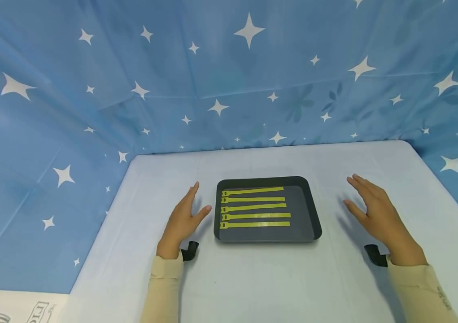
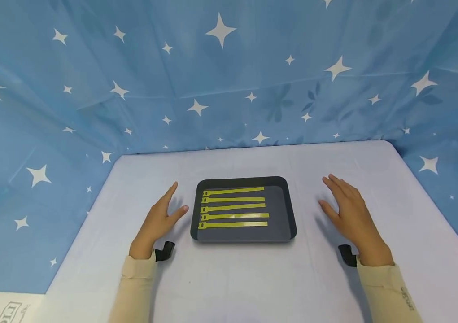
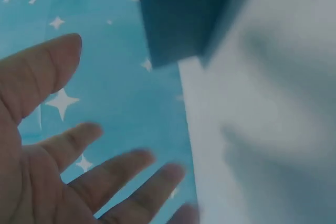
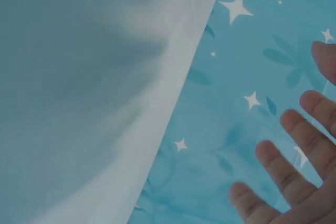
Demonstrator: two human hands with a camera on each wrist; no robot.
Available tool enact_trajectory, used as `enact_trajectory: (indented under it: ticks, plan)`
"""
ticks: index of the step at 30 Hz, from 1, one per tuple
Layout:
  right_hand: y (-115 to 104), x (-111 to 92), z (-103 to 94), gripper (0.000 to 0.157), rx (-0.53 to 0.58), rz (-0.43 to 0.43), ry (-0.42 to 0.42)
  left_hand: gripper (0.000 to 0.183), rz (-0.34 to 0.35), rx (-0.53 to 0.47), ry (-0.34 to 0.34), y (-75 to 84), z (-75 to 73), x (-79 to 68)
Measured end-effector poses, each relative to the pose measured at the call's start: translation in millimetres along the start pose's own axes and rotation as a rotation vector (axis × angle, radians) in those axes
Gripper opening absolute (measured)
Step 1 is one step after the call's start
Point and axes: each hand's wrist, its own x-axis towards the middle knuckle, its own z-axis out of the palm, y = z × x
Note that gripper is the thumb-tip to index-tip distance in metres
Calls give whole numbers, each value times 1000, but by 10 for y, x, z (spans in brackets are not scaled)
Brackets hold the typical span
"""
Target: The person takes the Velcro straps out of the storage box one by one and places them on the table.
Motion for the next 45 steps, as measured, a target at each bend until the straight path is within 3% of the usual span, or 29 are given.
enact_trajectory:
  ticks: [7,12,20,25,33,45]
  plan:
    - [-129,96,-45,67,15,9,-27,67,-30,-380,-217,27,36,120]
    - [-196,156,-39,66,48,-34,-13,67,-49,-557,-327,-32,122,169]
    - [-366,304,62,63,206,-64,-24,67,-58,-606,-366,-91,146,190]
    - [-505,354,154,52,276,-56,-68,67,-66,-645,-382,-124,147,200]
    - [-653,374,354,43,408,-108,-128,72,-76,-750,-391,-200,188,233]
    - [-886,373,567,31,501,-27,-291,72,-92,-771,-388,-228,201,245]
